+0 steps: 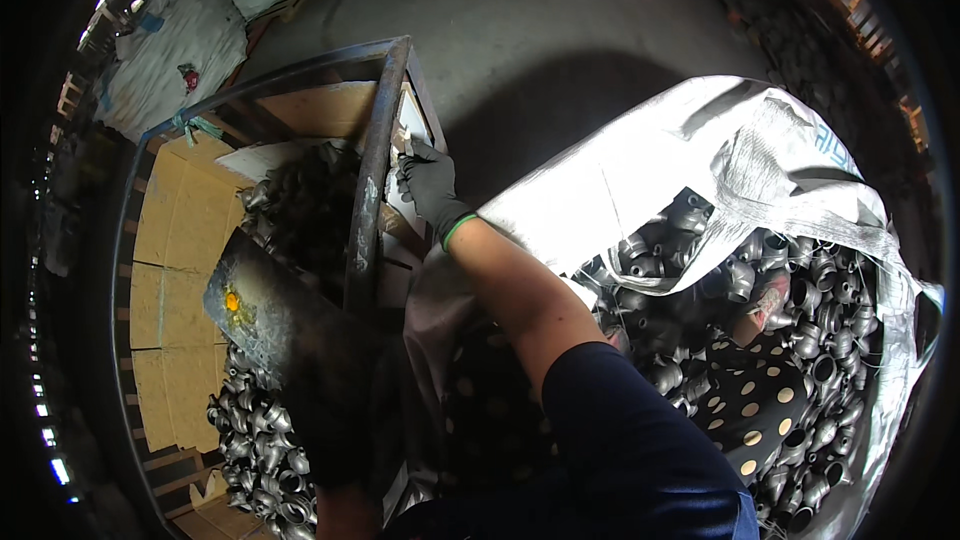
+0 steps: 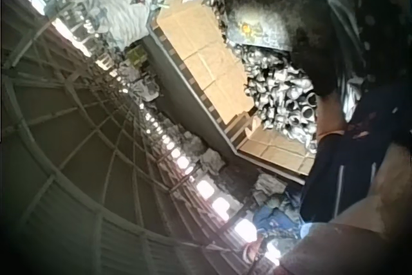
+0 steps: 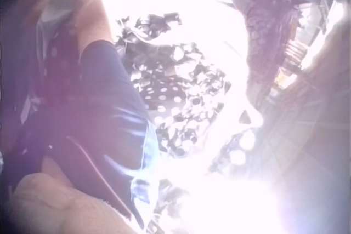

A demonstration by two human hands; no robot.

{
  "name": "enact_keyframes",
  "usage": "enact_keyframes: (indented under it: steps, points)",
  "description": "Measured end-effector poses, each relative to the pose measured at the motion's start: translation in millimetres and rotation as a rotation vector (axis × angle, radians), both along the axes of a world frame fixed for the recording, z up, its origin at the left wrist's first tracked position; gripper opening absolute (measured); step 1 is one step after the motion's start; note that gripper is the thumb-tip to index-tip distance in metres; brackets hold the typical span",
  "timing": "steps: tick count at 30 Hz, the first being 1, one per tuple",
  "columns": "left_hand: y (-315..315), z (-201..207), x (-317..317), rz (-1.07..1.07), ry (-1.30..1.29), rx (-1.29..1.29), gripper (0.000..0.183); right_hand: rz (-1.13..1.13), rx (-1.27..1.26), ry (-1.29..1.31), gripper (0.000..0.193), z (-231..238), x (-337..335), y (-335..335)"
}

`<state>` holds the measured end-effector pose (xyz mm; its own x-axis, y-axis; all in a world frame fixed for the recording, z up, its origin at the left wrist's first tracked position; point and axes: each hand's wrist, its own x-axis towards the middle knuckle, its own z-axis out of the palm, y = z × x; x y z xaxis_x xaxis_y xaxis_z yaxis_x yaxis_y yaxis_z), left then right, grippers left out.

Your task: The person scrapes metal pipe fittings using a scraper, spreads paste from a metal plate onto a container frame, and continues scraping and rotating additional metal fittings.

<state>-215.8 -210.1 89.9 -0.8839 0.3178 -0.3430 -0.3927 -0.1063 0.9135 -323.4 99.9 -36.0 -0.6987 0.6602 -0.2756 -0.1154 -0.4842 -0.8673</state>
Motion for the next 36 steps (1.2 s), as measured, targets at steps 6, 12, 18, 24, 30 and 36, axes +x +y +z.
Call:
enact_keyframes:
  steps: [6,12,18,24,30,36]
  points:
    - [-17.6,-12.7,5.2,-0.251,0.624,-0.769,0.033,0.039,0.248,-0.058,0.033,1.3,-0.5,-6.1]
    - [-15.2,-22.1,-1.9,0.073,-0.356,0.486,0.025,-0.073,0.457,-0.077,0.029,-19.4,-15.8,0.0]
    - [-5.5,-12.7,1.4,-0.042,0.189,-0.034,0.025,-0.066,0.262,0.033,0.029,8.0,-0.1,-10.1]
    - [4.2,-1.0,-2.2,-0.096,0.268,-0.109,0.023,-0.009,0.118,-0.014,0.018,19.3,3.0,-3.6]
    - [12.2,23.2,-4.5,-0.267,0.502,-0.215,0.022,0.056,0.045,0.029,0.016,16.1,3.3,1.6]
    - [4.2,5.4,-1.6,-0.143,0.46,-0.311,0.023,0.063,0.068,0.008,0.017,22.0,1.5,8.1]
